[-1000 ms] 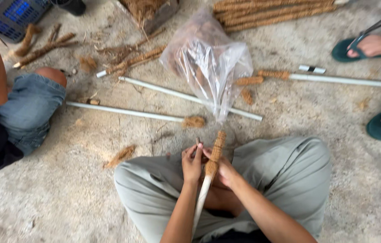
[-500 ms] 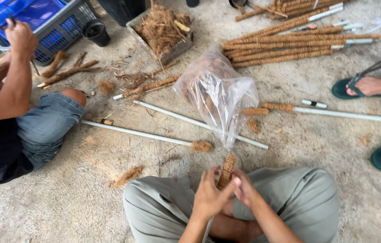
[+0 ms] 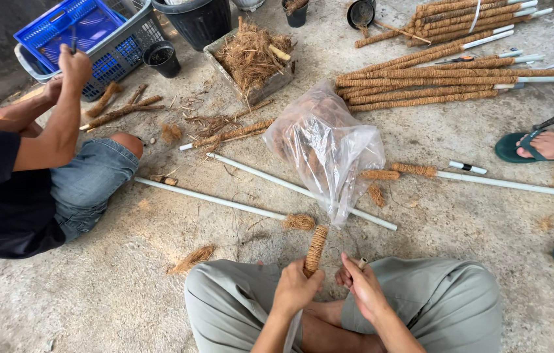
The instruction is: The person sits on the floor and wraps a bundle of fibrous material onto the end of a white PVC pipe. They use a small cylindrical tool to tightly wind a dark string around the fibers to secure them to the pipe. The person adjusts the bundle and continues wrapping the string along the length of the fibrous section.
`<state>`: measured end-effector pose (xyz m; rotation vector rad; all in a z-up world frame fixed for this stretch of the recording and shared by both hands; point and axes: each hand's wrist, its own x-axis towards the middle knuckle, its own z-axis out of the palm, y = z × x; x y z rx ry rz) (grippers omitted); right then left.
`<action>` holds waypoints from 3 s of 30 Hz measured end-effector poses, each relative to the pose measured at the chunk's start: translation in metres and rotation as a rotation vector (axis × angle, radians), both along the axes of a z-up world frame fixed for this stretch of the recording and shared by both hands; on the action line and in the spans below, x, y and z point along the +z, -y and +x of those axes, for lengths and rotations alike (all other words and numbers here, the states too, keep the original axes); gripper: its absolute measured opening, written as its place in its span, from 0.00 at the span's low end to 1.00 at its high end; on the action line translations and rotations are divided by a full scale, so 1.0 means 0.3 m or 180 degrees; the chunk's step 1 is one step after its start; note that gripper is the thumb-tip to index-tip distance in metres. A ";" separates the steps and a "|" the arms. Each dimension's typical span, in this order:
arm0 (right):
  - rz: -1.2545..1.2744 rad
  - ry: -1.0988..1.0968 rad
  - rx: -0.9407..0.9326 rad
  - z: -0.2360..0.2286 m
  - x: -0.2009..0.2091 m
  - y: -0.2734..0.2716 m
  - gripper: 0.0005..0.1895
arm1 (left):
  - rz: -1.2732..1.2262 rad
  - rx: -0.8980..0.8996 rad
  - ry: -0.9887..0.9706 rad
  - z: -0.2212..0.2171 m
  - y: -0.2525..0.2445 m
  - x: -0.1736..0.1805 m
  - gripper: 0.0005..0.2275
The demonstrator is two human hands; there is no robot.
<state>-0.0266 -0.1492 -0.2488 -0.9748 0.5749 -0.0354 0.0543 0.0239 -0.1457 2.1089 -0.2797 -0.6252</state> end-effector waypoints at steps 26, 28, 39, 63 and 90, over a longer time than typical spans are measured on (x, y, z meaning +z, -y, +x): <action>-0.1553 -0.0033 0.0619 0.051 0.257 0.083 0.24 | -0.1594 0.0083 -0.1598 -0.042 -0.025 -0.030 0.11; -0.1609 -0.0136 0.0607 0.036 0.252 0.059 0.26 | -0.1652 0.0189 -0.1592 -0.042 -0.051 -0.045 0.11; -0.1416 -0.0342 0.0550 0.112 0.195 0.091 0.28 | -0.1572 0.0273 -0.1549 0.019 -0.040 0.143 0.13; -0.3938 0.1522 0.1534 0.361 0.396 0.340 0.20 | -0.0253 -0.0991 -0.0278 -0.171 0.028 0.300 0.15; -0.3194 -0.0490 0.2289 0.267 0.130 0.249 0.31 | -0.1606 -0.1742 -0.1071 -0.362 0.055 0.124 0.28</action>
